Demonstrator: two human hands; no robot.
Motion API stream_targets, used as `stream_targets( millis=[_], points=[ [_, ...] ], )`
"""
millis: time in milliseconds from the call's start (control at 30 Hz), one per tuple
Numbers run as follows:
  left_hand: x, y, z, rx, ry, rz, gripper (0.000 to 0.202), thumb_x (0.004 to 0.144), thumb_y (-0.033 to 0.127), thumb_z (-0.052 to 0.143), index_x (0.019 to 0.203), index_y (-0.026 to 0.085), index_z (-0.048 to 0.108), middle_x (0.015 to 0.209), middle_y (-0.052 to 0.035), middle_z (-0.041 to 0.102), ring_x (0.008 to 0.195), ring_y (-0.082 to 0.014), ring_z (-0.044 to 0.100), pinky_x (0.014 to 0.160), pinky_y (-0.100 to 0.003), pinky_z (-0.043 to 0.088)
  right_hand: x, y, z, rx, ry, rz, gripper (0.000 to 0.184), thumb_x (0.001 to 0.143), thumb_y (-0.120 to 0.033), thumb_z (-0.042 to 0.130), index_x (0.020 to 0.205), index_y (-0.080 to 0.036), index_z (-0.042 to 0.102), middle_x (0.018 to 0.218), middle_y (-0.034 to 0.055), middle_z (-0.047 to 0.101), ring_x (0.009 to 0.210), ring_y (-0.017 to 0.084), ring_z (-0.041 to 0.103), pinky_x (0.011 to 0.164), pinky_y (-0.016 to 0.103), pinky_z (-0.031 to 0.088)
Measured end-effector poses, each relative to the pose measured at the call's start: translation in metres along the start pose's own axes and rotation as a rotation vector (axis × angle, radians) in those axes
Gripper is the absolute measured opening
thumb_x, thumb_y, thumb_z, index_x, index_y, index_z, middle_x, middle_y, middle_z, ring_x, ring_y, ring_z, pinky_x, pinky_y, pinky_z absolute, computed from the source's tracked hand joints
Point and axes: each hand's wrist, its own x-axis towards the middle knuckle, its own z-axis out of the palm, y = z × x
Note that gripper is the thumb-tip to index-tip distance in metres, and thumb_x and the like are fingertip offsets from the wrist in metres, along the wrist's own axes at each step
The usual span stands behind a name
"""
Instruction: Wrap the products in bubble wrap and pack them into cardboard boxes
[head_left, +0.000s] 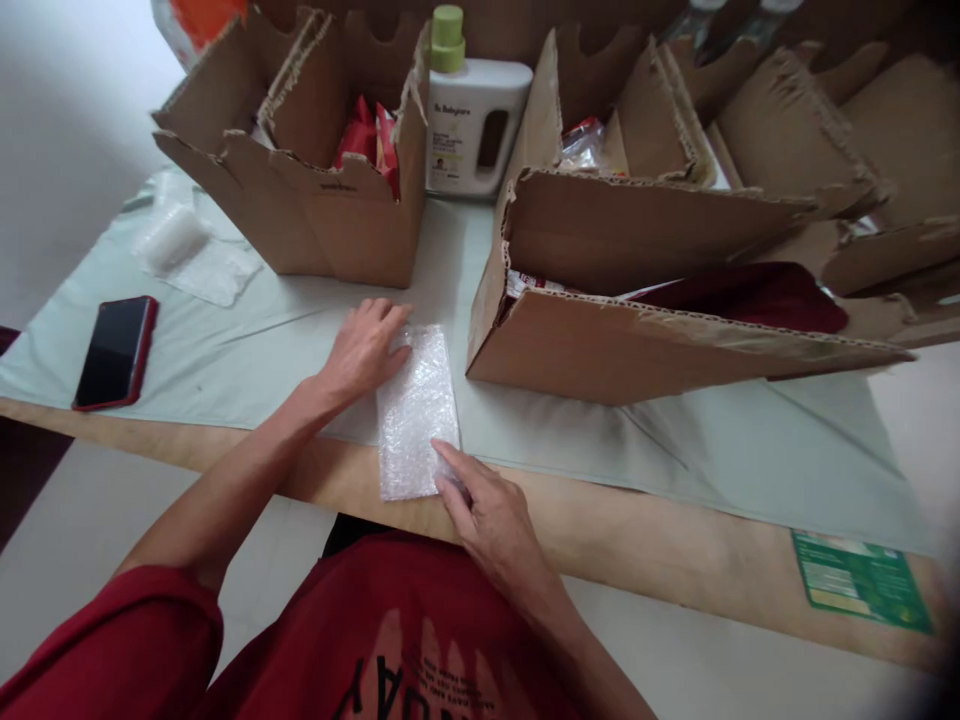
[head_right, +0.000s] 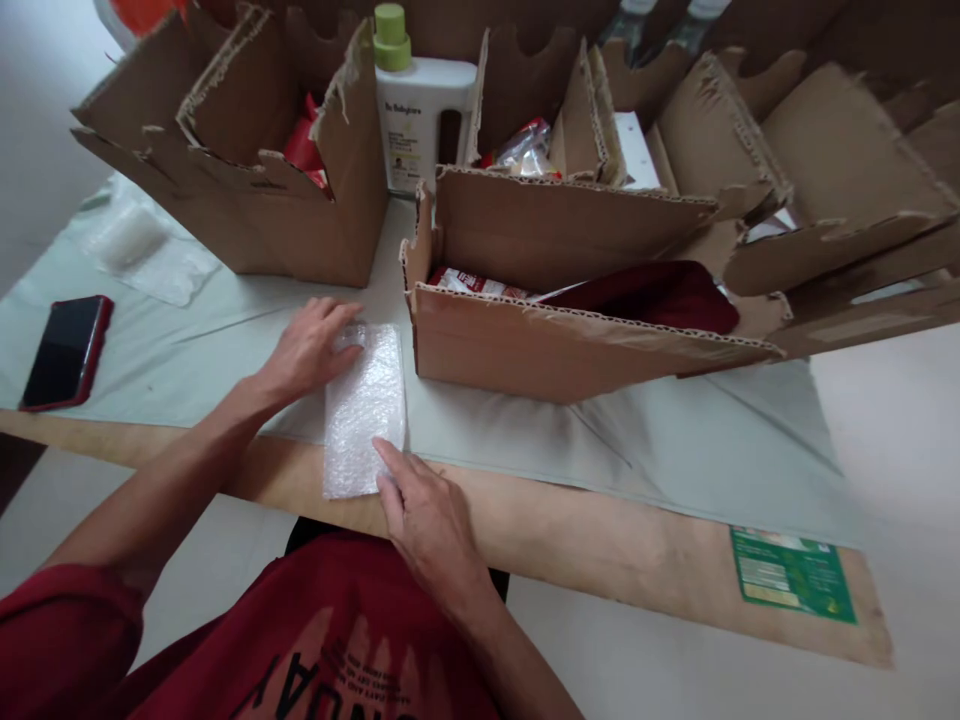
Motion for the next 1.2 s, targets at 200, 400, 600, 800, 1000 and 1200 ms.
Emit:
stream_targets(
  millis=[200, 400, 600, 800, 1000, 1200],
  points=[
    [-0.096, 0.009, -0.011, -0.325, 0.064, 0.208, 0.04, 0.092, 0.015, 0.057, 0.131, 0.022, 0.064, 0.129, -0.0112, 0.069, 0.13, -0.0297, 0.059, 0.11, -0.051, 0.05, 0.001, 0.001, -0.004, 0.119, -0.002, 0.037, 0.028, 0.099, -0.025, 0.055, 0.118, -0.025, 0.075, 0.111, 0.0056, 0.08, 0.096, 0.023, 0.076, 0.084, 0.035, 0.061],
    [-0.172, 0.031, -0.011, -0.297, -0.049, 0.288, 0.061, 0.089, 0.027, 0.073, 0.146, 0.021, 0.052, 0.148, -0.018, 0.06, 0.146, -0.0375, 0.047, 0.117, -0.06, 0.045, 0.005, -0.004, -0.018, 0.497, -0.074, 0.294, 0.027, 0.095, -0.038, 0.061, 0.11, -0.021, 0.076, 0.081, 0.0026, 0.077, 0.07, 0.018, 0.071, 0.066, 0.029, 0.057],
    [-0.16, 0.043, 0.008, -0.385, 0.218, 0.182, 0.035, 0.089, 0.006, 0.059, 0.12, 0.02, 0.067, 0.108, -0.0109, 0.076, 0.105, -0.0254, 0.072, 0.091, -0.041, 0.06, 0.0, -0.005, -0.023, 0.758, -0.147, 0.392, 0.041, 0.092, -0.049, 0.066, 0.119, -0.018, 0.072, 0.072, 0.0024, 0.074, 0.065, 0.016, 0.066, 0.065, 0.029, 0.054],
    [-0.149, 0.05, 0.004, -0.626, 0.114, -0.259, 0.024, 0.095, 0.025, 0.061, 0.116, 0.018, 0.07, 0.084, -0.003, 0.072, 0.073, -0.0155, 0.068, 0.063, -0.026, 0.055, -0.007, -0.001, -0.022, 0.847, -0.097, 0.212, 0.055, 0.096, -0.042, 0.064, 0.147, -0.024, 0.053, 0.124, 0.0139, 0.075, 0.1, 0.022, 0.075, 0.076, 0.032, 0.06],
    [-0.141, 0.054, 0.008, -0.71, 0.131, -0.437, 0.029, 0.096, 0.027, 0.058, 0.12, 0.015, 0.069, 0.067, 0.004, 0.055, 0.055, -0.0097, 0.051, 0.046, -0.02, 0.038, 0.0, -0.008, -0.019, 0.231, 0.133, -0.225, 0.055, 0.097, -0.013, 0.059, 0.149, -0.03, 0.052, 0.135, 0.0102, 0.071, 0.121, 0.023, 0.07, 0.094, 0.039, 0.061],
    [-0.139, 0.05, 0.007, -0.619, 0.224, -0.152, 0.018, 0.093, 0.014, 0.059, 0.107, 0.017, 0.069, 0.092, -0.0062, 0.074, 0.084, -0.0173, 0.069, 0.074, -0.029, 0.056, 0.026, -0.013, -0.034, -0.147, 0.254, -0.508, 0.04, 0.091, -0.002, 0.059, 0.124, -0.023, 0.068, 0.121, 0.0092, 0.076, 0.113, 0.024, 0.071, 0.094, 0.042, 0.058]
  ],
)
